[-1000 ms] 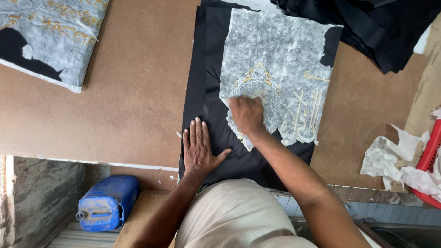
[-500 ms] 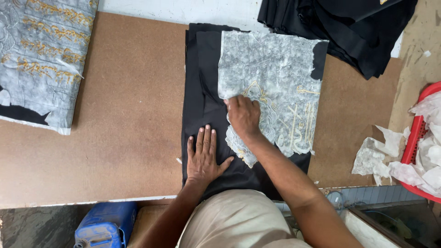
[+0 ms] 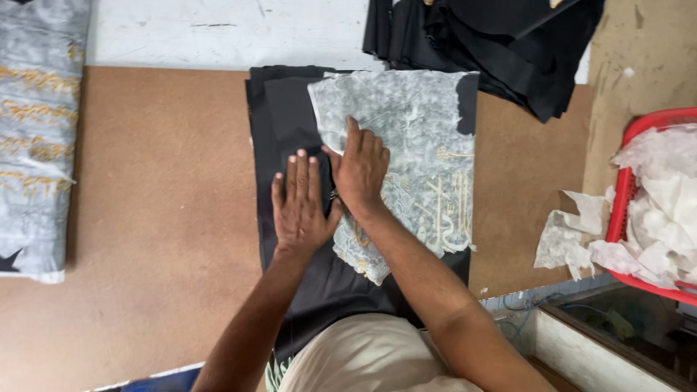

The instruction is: The person removes a white protective film from the surface of black embroidered fabric pieces. They peel the film off by hand, smooth the fabric, and place the removed film into a red basket. The process is repeated for multiple fabric pieces.

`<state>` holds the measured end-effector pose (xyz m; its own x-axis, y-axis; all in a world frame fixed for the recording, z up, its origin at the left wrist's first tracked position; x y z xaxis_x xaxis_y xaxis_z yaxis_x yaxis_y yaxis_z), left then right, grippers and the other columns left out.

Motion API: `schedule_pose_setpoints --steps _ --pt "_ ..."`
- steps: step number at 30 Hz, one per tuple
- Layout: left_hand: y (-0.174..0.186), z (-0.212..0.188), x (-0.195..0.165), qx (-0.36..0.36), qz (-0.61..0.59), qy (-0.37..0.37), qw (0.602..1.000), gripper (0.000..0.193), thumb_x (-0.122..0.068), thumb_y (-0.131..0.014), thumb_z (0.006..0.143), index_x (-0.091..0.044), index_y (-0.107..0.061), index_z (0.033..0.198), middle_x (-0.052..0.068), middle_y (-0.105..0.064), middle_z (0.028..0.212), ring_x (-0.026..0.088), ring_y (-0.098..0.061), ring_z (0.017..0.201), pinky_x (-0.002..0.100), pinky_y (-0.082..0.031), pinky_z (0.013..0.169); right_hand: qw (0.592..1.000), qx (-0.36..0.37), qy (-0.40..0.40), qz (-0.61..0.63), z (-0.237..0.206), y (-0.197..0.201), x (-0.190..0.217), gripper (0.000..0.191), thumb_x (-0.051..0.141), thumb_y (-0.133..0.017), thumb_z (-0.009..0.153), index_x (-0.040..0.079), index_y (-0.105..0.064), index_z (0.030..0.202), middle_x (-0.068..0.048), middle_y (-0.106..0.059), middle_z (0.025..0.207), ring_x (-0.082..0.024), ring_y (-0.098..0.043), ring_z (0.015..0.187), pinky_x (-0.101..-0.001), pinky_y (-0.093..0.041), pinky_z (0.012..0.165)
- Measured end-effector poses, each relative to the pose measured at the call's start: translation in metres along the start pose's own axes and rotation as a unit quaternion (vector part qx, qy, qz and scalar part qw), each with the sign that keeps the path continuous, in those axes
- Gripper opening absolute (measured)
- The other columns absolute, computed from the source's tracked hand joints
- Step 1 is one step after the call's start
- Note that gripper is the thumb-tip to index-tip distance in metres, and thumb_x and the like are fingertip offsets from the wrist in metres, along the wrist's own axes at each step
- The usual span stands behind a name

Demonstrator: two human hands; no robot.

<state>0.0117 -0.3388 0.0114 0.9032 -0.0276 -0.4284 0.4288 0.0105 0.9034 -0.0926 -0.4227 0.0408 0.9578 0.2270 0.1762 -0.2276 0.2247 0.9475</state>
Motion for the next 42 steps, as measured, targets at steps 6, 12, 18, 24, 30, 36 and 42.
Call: schedule_pose_setpoints --steps 6,12,18,24,30,36,42 --pt "0.016 0.019 -0.009 -0.025 0.024 -0.011 0.999 0.083 -0.056 -0.050 0.096 0.005 -0.047 0.153 0.020 -0.038 0.164 0.032 -0.036 0.153 0.058 -0.017 0.126 0.970 -0.144 -0.171 -0.093 0.038 0.038 -0.141 0.044 0.009 -0.085 0.080 0.011 -0.066 0.119 -0.003 -0.076 0.102 -0.018 -0.070 0.089 -0.0412 -0.041 0.085" --pt "-0.030 0.036 -0.004 0.243 0.045 0.116 0.962 0.068 -0.057 -0.043 0.101 -0.005 -0.051 0.144 0.017 -0.041 0.156 0.032 -0.039 0.149 0.057 -0.015 0.132 0.985 -0.082 -0.150 0.006 0.033 0.057 -0.149 0.091 0.021 -0.087 0.078 0.006 -0.037 0.152 -0.024 -0.043 0.147 -0.036 -0.041 0.138 -0.0596 -0.027 0.118" --pt "-0.012 0.104 -0.023 -0.021 0.084 -0.009 0.996 0.086 -0.061 -0.046 0.102 -0.001 -0.034 0.162 0.018 -0.031 0.171 0.032 -0.024 0.159 0.059 -0.006 0.125 0.997 -0.068 -0.041 -0.010 0.046 0.026 -0.076 0.106 0.040 -0.091 0.070 0.001 -0.034 0.150 -0.034 -0.040 0.144 -0.045 -0.040 0.134 -0.0627 -0.028 0.110" --pt "-0.024 0.111 -0.016 0.023 0.024 0.016 0.999 0.092 -0.067 -0.041 0.099 -0.002 -0.029 0.164 0.016 -0.024 0.171 0.029 -0.015 0.160 0.063 0.001 0.126 0.974 -0.001 -0.206 -0.096 0.093 0.001 -0.182 0.037 0.020 -0.075 0.103 0.015 -0.063 0.137 -0.003 -0.070 0.113 -0.020 -0.058 0.101 -0.0432 -0.037 0.094" --pt "-0.026 0.120 -0.015 0.028 0.037 0.031 0.998 0.094 -0.070 -0.035 0.095 -0.005 -0.027 0.162 0.014 -0.022 0.170 0.027 -0.013 0.158 0.065 0.003 0.123 0.971 -0.138 -0.161 -0.114 0.101 0.062 -0.210 0.047 0.033 -0.079 0.086 0.008 -0.065 0.123 -0.013 -0.064 0.113 -0.028 -0.057 0.106 -0.0445 -0.037 0.090" --pt "-0.030 0.119 -0.017 0.030 0.014 0.024 0.999 0.093 -0.071 -0.033 0.098 -0.005 -0.024 0.164 0.014 -0.019 0.172 0.027 -0.011 0.161 0.066 0.004 0.125 0.977 -0.065 -0.119 -0.162 0.108 0.010 -0.203 0.048 0.020 -0.078 0.079 0.011 -0.066 0.125 -0.013 -0.066 0.104 -0.027 -0.058 0.098 -0.0453 -0.038 0.083" --pt "-0.026 0.124 -0.019 0.036 0.028 0.033 0.998 0.095 -0.071 -0.035 0.094 -0.007 -0.024 0.163 0.013 -0.020 0.170 0.027 -0.012 0.159 0.066 0.005 0.123 0.889 -0.030 -0.311 -0.334 0.099 0.054 -0.404 0.020 0.013 -0.075 0.091 0.011 -0.064 0.107 -0.007 -0.070 0.097 -0.025 -0.065 0.090 -0.0464 -0.041 0.083"
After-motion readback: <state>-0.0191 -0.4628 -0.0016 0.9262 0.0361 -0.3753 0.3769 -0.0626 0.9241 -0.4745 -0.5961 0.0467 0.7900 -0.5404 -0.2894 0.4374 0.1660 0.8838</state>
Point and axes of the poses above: each hand's wrist, its own z-axis towards the middle knuckle, its own y-axis out of the back of the hand, x = y × z, the point moved 9 cm from there along z, towards the middle knuckle
